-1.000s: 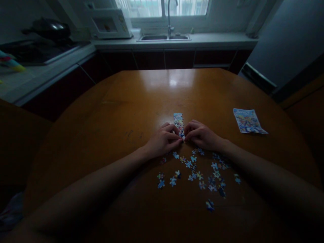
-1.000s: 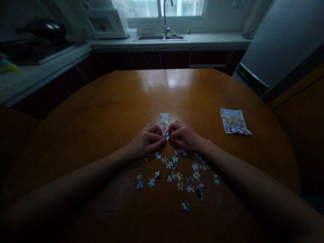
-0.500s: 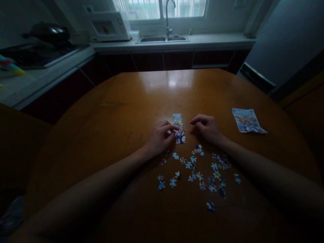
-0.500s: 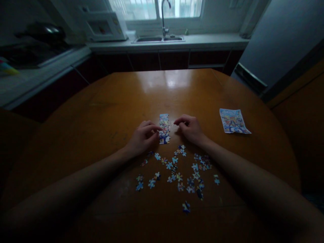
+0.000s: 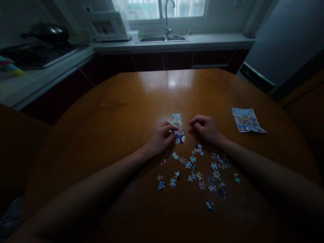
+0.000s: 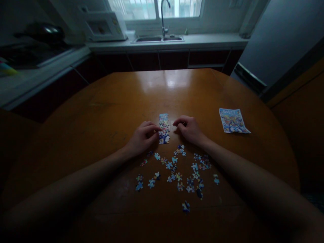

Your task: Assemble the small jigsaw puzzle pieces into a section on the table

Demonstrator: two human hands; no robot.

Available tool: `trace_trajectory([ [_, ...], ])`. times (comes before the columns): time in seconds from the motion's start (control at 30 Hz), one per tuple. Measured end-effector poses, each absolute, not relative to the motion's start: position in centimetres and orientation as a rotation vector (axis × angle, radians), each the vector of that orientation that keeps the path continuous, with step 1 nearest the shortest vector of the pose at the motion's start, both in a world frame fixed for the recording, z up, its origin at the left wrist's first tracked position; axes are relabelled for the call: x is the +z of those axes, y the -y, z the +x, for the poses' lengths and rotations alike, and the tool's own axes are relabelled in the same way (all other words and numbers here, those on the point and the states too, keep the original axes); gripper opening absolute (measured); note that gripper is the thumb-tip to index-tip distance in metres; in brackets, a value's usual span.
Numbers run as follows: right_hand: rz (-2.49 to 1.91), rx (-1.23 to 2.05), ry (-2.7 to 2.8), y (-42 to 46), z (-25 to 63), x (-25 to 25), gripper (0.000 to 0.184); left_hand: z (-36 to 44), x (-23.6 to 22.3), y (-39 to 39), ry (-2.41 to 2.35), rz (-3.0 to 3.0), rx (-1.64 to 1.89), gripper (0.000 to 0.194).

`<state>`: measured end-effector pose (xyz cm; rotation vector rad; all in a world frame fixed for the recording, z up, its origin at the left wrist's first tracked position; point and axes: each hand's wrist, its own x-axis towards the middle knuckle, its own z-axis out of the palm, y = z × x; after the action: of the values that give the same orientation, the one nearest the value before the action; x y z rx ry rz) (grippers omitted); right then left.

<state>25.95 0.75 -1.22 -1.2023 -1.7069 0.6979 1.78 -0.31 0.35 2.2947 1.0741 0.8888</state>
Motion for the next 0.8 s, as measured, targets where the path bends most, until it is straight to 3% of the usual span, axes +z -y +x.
trace_trajectory([
  [0.8,-1.181,0.675,1.799,-0.85,26.17,-1.30,0.022,1.79,0.25,0.22,-1.053,2.283,0.899,0.019],
])
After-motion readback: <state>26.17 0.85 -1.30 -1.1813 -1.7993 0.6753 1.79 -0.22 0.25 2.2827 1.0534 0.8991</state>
